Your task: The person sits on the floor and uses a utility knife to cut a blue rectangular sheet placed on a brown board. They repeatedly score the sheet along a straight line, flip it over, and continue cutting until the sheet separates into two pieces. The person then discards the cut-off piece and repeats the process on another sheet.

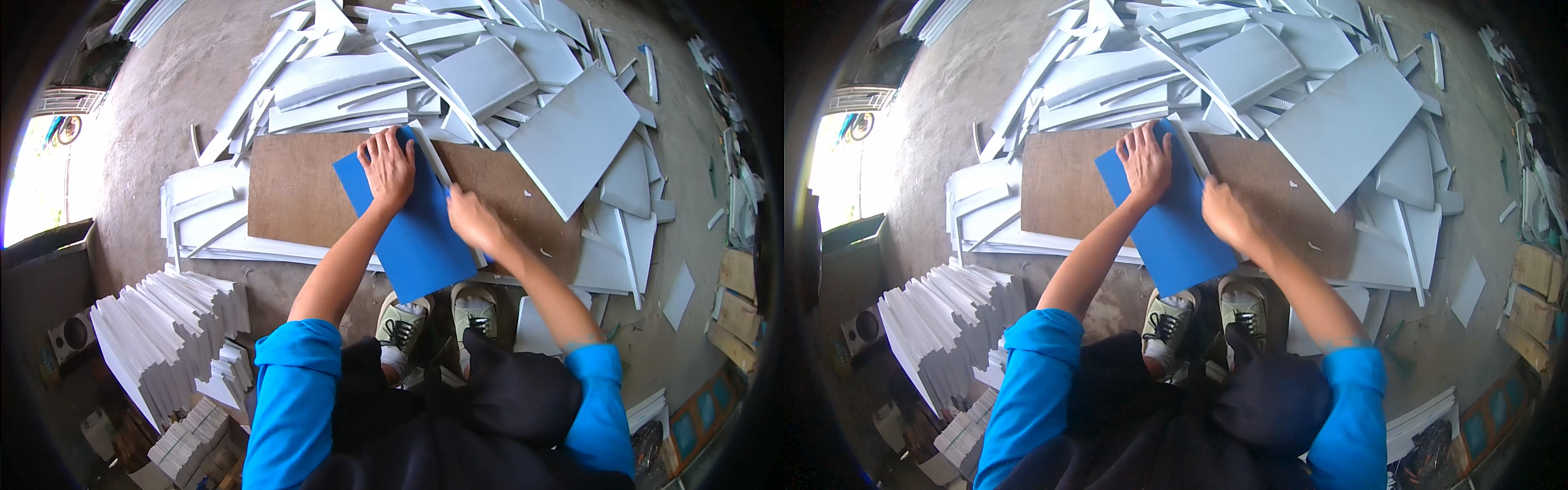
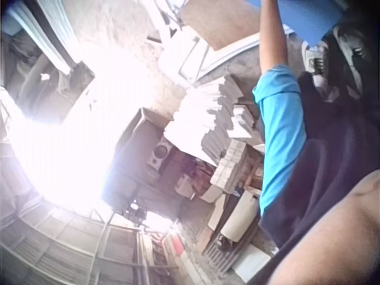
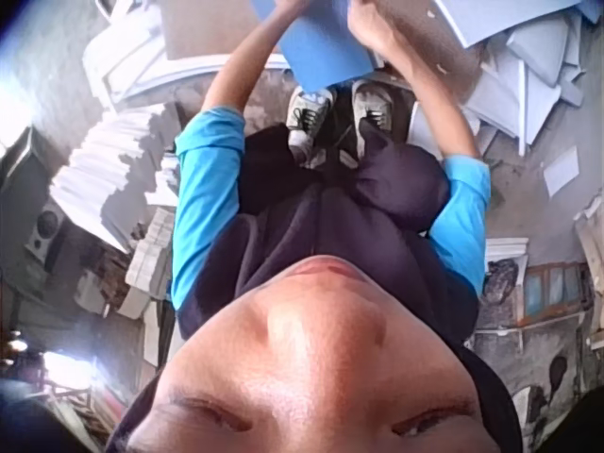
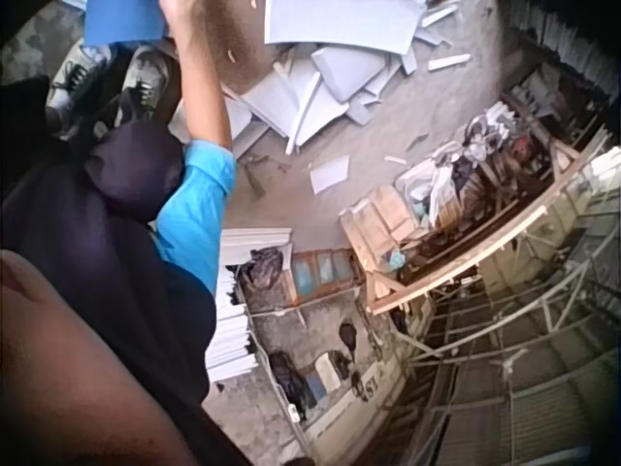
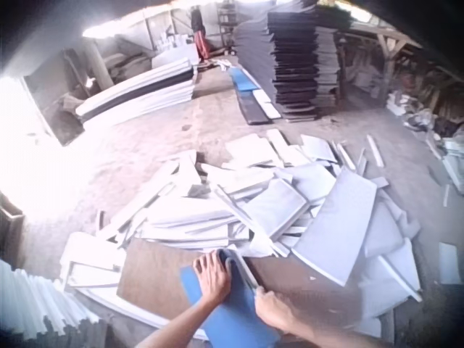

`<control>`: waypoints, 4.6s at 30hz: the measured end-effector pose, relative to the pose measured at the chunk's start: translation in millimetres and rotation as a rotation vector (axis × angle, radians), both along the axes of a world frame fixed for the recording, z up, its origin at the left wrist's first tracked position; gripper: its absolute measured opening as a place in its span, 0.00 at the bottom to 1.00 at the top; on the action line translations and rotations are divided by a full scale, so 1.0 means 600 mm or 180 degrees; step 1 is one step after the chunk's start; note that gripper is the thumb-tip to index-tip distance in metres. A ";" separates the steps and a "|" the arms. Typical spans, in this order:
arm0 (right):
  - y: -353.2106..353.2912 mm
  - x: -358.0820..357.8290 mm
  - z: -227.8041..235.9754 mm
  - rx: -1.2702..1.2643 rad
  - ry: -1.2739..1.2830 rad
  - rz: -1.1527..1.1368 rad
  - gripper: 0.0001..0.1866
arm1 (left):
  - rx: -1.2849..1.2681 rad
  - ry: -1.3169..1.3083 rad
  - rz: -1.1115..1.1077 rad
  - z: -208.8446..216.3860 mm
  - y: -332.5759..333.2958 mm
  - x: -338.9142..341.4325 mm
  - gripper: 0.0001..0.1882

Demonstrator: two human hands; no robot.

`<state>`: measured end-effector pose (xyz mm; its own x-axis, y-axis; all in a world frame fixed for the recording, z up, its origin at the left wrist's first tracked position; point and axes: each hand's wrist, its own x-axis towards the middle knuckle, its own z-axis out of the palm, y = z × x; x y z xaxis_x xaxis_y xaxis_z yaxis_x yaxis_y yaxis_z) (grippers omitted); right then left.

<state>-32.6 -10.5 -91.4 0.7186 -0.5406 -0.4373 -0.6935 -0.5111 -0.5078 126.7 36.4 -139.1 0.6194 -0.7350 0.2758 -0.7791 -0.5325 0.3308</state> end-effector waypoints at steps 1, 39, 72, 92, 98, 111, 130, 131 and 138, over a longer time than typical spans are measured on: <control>0.026 -0.034 0.018 0.0145 0.0019 0.0042 0.12 | 0.0011 -0.0013 0.0020 0.000 0.007 0.005 0.20; -0.091 0.167 -0.011 -0.0427 -0.0068 0.0274 0.15 | 0.0023 0.0076 0.0440 -0.009 -0.033 0.018 0.16; -0.078 0.172 -0.014 -0.1160 -0.0401 0.0465 0.12 | 0.0227 -0.0094 0.0361 -0.010 -0.035 0.048 0.16; 0.067 -0.131 0.046 0.0292 0.0523 0.0198 0.11 | 0.0265 -0.0095 0.0505 -0.007 -0.036 0.040 0.18; 0.055 -0.153 0.054 0.0087 0.0447 0.0407 0.11 | 0.0331 -0.0007 0.0401 -0.009 -0.041 0.039 0.17; -0.012 -0.038 -0.009 0.0067 -0.1383 -0.0666 0.21 | -0.1369 0.0587 0.1847 0.021 0.138 -0.051 0.24; 0.016 -0.019 -0.066 0.0023 -0.1174 -0.0850 0.19 | -0.1317 0.1457 0.1151 -0.011 0.252 -0.174 0.34; 0.016 -0.019 -0.067 0.0022 -0.1158 -0.0854 0.19 | -0.1301 0.1437 0.1137 -0.008 0.252 -0.172 0.34; 0.002 -0.010 -0.070 -0.0071 -0.0852 -0.0934 0.23 | -0.0741 0.0849 0.1145 0.015 0.230 -0.168 0.36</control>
